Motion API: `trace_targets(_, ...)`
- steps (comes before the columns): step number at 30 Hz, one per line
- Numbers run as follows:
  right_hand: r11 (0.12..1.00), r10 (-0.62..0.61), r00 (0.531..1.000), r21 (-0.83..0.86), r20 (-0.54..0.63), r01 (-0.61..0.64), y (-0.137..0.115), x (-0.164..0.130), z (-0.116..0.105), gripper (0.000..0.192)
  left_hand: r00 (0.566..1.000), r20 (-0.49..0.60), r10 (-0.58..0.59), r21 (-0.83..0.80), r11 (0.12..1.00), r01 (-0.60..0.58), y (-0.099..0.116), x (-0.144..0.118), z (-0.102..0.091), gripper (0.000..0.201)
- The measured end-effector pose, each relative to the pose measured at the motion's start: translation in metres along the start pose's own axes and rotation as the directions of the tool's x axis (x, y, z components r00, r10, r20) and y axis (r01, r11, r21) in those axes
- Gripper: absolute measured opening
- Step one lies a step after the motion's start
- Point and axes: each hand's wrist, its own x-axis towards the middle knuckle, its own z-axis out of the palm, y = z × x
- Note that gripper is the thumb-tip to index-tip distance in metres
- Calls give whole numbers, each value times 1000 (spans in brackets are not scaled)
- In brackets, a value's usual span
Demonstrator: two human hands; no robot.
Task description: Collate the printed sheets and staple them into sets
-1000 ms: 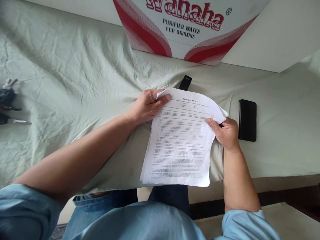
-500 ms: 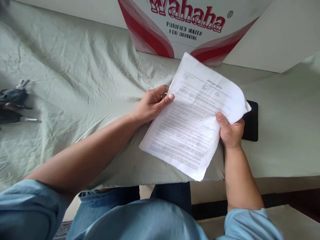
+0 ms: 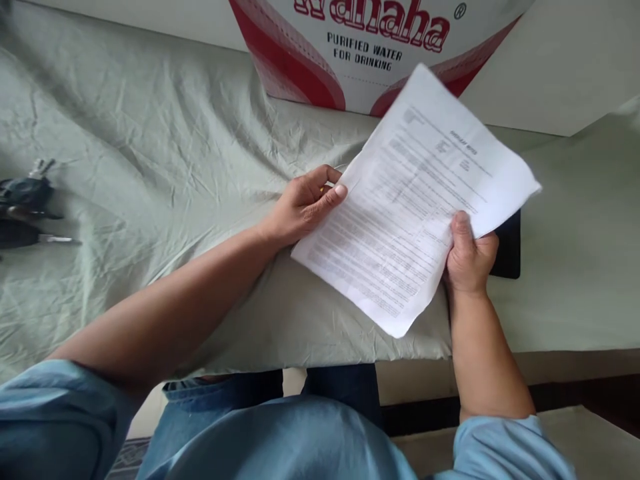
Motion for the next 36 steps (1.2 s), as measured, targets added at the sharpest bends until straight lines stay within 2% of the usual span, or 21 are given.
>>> trace_targets(3, 999, -35, 996, -7, -85, 34, 4, 7, -4, 50, 999, 44, 26, 70, 997, -29, 1, 2, -1, 76)
trace_targets(7, 1000, -17, 994, 20, -106, 19, 8, 9, -1, 48, 997, 74, 33, 134, 990, -43, 4, 5, -2, 78)
trace_targets(11, 993, 21, 996, 117, -83, -11, 12, 10, 3, 50, 993, 113, 45, 104, 993, -57, 7, 6, -4, 79)
trace_targets(14, 996, 14, 996, 89, -84, -7, 15, 12, 1, 51, 989, 138, 55, 71, 995, -66, 10, 5, -5, 78)
trace_targets(19, 998, -60, 994, -19, -94, 58, 16, 15, -7, 42, 984, 175, 31, 40, 998, -39, 10, 2, -1, 80)
trace_targets(22, 993, -113, 988, 6, -106, 114, 15, 18, -10, 36, 977, 213, 29, 50, 998, -41, 7, 1, 0, 82)
trace_targets(24, 990, -129, 985, 46, -114, 135, 15, 19, -11, 39, 979, 199, 34, 46, 998, -44, 5, 1, 0, 85)
trace_targets(27, 990, -103, 987, 82, -125, 114, 15, 20, -11, 44, 986, 169, -5, 49, 999, -3, 5, 2, -3, 82)
trace_targets(32, 984, -53, 990, 160, -127, 73, 16, 20, -9, 41, 982, 168, -81, 59, 996, 72, 6, 2, -5, 65)
trace_targets(36, 978, -25, 996, 204, -84, 42, 15, 22, -9, 46, 980, 193, -56, -10, 998, 59, 7, 3, -7, 74)
